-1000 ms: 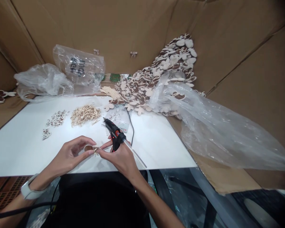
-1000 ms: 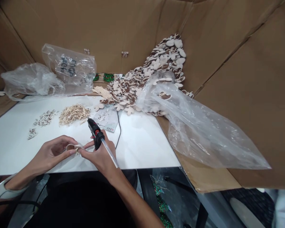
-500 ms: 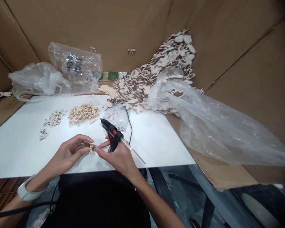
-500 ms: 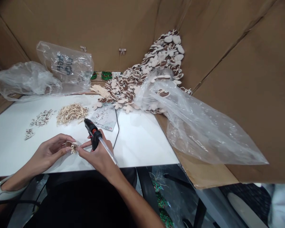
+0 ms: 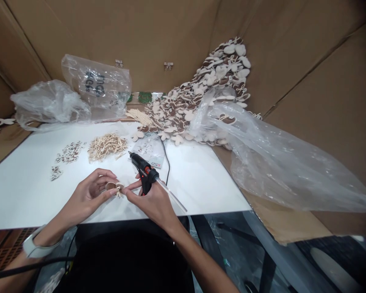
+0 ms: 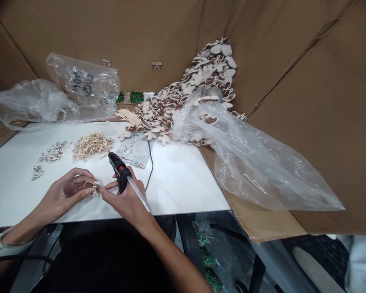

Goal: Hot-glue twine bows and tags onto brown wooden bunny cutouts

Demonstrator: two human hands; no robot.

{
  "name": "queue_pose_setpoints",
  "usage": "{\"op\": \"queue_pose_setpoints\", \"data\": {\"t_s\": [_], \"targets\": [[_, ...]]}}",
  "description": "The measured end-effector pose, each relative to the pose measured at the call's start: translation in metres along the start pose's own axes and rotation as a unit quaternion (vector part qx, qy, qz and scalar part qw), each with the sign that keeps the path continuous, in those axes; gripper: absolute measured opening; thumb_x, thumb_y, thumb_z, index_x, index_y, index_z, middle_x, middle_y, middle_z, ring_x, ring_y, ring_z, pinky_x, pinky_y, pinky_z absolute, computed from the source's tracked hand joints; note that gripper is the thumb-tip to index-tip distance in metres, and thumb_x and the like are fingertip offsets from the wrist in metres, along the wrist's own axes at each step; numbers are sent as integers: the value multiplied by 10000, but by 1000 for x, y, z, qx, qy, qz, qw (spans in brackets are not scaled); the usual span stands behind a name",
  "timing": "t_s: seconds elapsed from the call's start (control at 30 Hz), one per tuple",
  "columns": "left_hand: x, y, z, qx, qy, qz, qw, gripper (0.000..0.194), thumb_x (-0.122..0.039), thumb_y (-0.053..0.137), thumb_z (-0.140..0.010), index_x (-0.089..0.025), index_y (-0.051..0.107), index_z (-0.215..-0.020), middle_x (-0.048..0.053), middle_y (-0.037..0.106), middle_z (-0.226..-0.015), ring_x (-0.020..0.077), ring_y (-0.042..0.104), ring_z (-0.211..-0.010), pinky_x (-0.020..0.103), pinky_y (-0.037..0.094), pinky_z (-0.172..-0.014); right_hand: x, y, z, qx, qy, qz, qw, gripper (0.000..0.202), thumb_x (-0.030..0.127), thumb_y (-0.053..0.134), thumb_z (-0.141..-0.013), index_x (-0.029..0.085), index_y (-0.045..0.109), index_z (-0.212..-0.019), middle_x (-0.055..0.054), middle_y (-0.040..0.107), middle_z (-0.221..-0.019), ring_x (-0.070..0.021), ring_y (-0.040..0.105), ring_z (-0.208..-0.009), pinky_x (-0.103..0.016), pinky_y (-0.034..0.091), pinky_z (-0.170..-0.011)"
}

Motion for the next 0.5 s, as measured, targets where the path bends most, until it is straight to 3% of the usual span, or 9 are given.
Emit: {"op": "queue_pose_setpoints", "data": {"t_s": [0.13, 0.23, 0.33, 0.4, 0.5], "targets": [[-3, 2, -1, 9, -1, -9, 1000, 374, -512, 895, -1055, -253, 781, -1299, 109, 870, -1192, 283, 869, -1128, 336, 717, -952, -1, -4, -2, -31, 14, 13, 999, 275, 411, 932, -853, 245, 817, -1039, -30, 926, -994, -221, 763, -714, -355, 637, -753], [-1, 3, -2, 16, 3, -14, 1000, 367, -520, 901, -1044, -252, 820, -1281, 116, 863, -1253, 303, 866, -1194, 355, 721, -1007, -4, -8, -4, -52, -6, 31, 998, 242, 422, 944, -858, 247, 850, -997, -76, 931, -1086, -305, 838, -1003, -402, 671, -900], [2, 2, -1, 4, 1, -20, 1000, 407, -526, 933, -1010, -258, 824, -1296, 119, 863, -1295, 307, 866, -1193, 370, 725, -1018, -5, -10, -5, -62, -45, 35, 996, 170, 413, 936, -883, 260, 877, -931, -99, 928, -1113, -372, 805, -1283, -487, 622, -1132], [4, 0, 0, -6, -7, -33, 999, 426, -548, 947, -988, -249, 834, -1270, 124, 870, -1272, 304, 866, -1141, 362, 729, -961, -7, -11, -5, -67, -62, 26, 995, 160, 423, 912, -910, 266, 885, -910, -101, 926, -1088, -381, 796, -1312, -523, 573, -1211], [10, -3, 1, -21, -41, -43, 998, 480, -605, 957, -955, -235, 848, -1241, 129, 884, -1221, 298, 862, -1043, 341, 713, -838, -11, -11, -5, -85, -59, 2, 995, 220, 466, 841, -956, 248, 865, -930, -111, 918, -1050, -370, 840, -1187, -514, 610, -1142]]}}
Point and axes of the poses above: each hand's wrist, its own z-axis away from the middle knuckle, its own y-axis out of the palm, x = y × z, the point moved 7 cm from there along -z, towards the middle knuckle
